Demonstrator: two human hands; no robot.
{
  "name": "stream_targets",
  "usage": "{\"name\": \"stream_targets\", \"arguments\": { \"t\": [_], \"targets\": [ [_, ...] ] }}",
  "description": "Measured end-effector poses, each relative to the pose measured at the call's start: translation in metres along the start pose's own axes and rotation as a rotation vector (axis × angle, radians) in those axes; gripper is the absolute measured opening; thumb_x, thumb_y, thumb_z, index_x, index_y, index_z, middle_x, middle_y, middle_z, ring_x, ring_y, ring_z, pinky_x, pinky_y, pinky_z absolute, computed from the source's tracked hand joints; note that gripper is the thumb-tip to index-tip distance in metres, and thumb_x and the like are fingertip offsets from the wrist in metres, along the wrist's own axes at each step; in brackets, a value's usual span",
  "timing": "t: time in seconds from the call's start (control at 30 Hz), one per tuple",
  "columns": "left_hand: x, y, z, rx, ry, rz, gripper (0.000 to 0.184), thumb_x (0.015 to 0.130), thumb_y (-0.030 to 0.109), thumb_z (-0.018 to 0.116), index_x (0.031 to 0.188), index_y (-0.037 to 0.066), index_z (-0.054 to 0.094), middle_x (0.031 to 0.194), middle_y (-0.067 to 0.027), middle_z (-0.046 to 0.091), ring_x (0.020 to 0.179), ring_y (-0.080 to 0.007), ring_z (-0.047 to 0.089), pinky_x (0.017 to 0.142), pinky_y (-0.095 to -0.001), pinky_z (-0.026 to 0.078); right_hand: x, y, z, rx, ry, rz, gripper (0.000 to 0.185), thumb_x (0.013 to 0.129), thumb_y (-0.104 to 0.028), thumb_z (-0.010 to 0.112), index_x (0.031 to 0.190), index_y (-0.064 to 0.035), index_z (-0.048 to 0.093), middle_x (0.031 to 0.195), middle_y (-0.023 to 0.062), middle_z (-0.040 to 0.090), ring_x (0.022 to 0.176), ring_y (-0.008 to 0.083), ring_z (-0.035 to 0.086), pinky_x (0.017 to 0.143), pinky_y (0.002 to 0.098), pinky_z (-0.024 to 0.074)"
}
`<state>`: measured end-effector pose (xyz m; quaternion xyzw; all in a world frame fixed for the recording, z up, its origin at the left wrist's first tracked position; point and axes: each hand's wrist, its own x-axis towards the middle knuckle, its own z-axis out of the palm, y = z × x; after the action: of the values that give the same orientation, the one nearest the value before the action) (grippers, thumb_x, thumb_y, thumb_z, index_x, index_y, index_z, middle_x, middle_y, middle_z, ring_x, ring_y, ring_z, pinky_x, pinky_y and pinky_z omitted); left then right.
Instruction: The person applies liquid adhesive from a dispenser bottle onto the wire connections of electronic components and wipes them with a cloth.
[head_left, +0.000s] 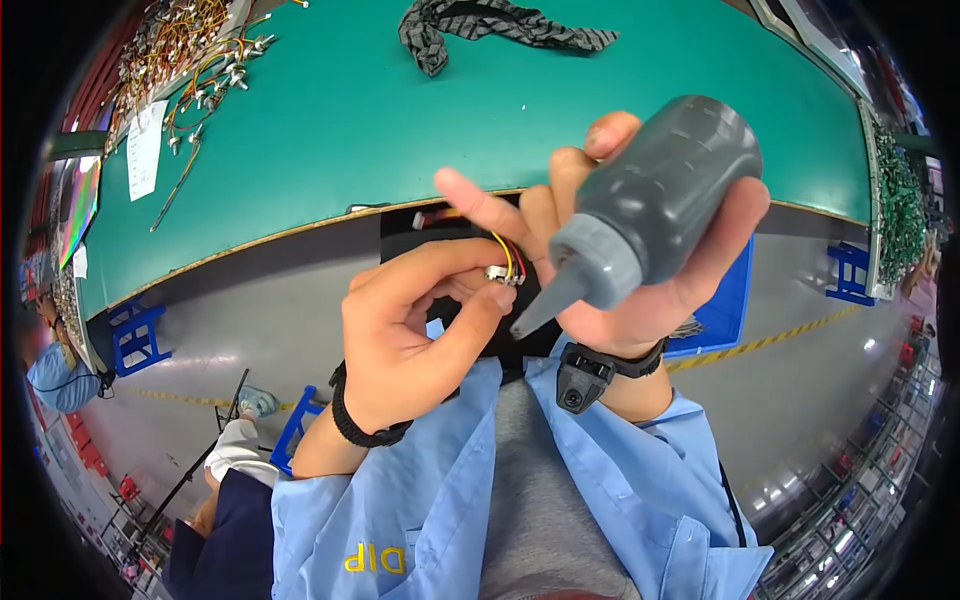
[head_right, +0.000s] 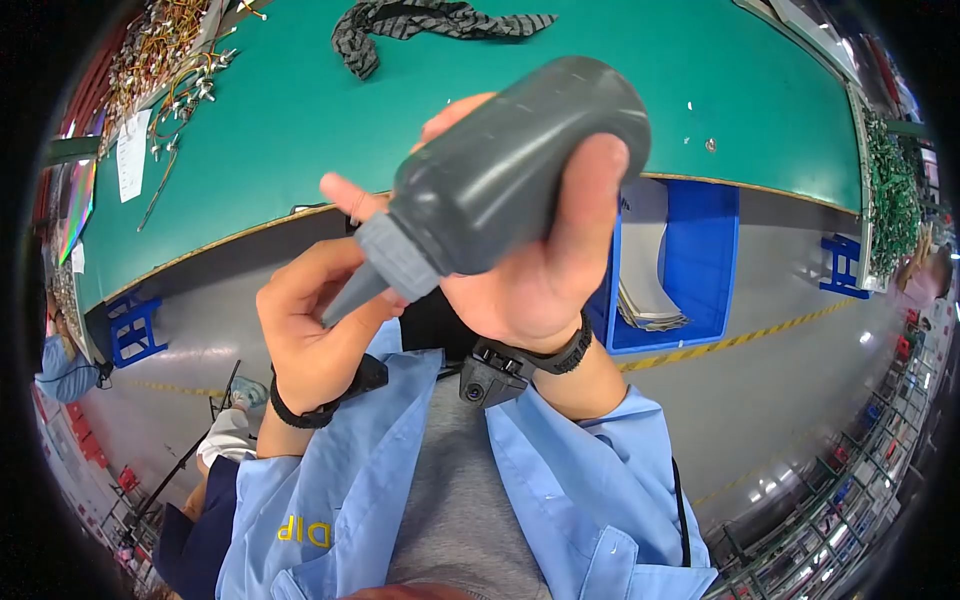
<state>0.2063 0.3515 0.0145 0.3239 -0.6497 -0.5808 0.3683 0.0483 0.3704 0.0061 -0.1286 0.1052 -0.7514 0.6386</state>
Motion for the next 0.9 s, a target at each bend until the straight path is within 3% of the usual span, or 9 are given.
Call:
{"name": "stream_targets", "arguments": {
  "t": [0.07,0.13,0.23,0.37,0.47,0.9],
  "targets": [
    [-0.003,0.000,0.001,-0.205,0.039,-0.139,0.023,0.080,-0.012,0.061,0.102,-0.010,0.062,0.078,-0.0097,0.066,0.071,-0.0134,0.065,0.066,-0.0244,0.051,-0.003,0.000,-0.001,-0.013,0.055,-0.177,0.081,0.083,-0.073,0.047,0.124,-0.0030,0.047,0.069,0.0043,0.051,0.059,0.0166,0.049,0.109,0.0650,0.0172],
    [-0.003,0.005,0.001,-0.241,0.060,-0.135,0.023,0.080,-0.012,0.061,0.103,-0.011,0.061,0.079,-0.0102,0.066,0.071,-0.0136,0.065,0.066,-0.0247,0.051,-0.003,-0.001,-0.002,-0.019,0.079,-0.257,0.081,0.083,-0.073,0.047,0.123,-0.0028,0.048,0.069,0.0040,0.051,0.058,0.0161,0.048,0.108,0.0634,0.0205],
    [-0.005,0.009,-0.001,-0.311,0.099,-0.140,0.024,0.081,-0.011,0.061,0.105,-0.012,0.060,0.079,-0.0111,0.066,0.072,-0.0140,0.065,0.066,-0.0253,0.051,-0.006,-0.008,-0.008,-0.339,-0.236,-0.493,0.081,0.082,-0.072,0.051,0.122,-0.0013,0.051,0.067,0.0021,0.049,0.057,0.0138,0.044,0.095,0.0520,0.0316],
    [-0.006,0.008,0.003,-0.310,0.141,-0.038,0.025,0.081,-0.011,0.061,0.106,-0.012,0.059,0.080,-0.0118,0.066,0.073,-0.0138,0.065,0.067,-0.0255,0.051,-0.010,-0.006,-0.017,-0.568,-0.288,-0.645,0.083,0.081,-0.071,0.054,0.123,0.0000,0.050,0.067,0.0008,0.048,0.056,0.0122,0.042,0.083,0.0420,0.0313],
    [-0.008,0.009,0.004,-0.181,0.116,0.037,0.024,0.084,-0.002,0.062,0.106,-0.010,0.056,0.085,-0.0149,0.065,0.065,-0.0144,0.064,0.058,-0.0244,0.052,-0.015,0.001,-0.014,-0.570,-0.177,-0.691,0.083,0.081,-0.071,0.054,0.123,0.0002,0.050,0.067,0.0002,0.047,0.056,0.0120,0.042,0.085,0.0413,0.0307],
    [-0.010,0.011,0.001,0.007,0.074,0.133,0.024,0.083,-0.006,0.059,0.106,-0.011,0.055,0.087,-0.0162,0.065,0.065,-0.0138,0.064,0.060,-0.0240,0.053,-0.012,0.008,-0.017,-0.532,-0.065,-0.793,0.082,0.083,-0.072,0.049,0.120,0.0008,0.051,0.064,0.0003,0.047,0.056,0.0120,0.042,0.090,0.0429,0.0304]
  ]
}}
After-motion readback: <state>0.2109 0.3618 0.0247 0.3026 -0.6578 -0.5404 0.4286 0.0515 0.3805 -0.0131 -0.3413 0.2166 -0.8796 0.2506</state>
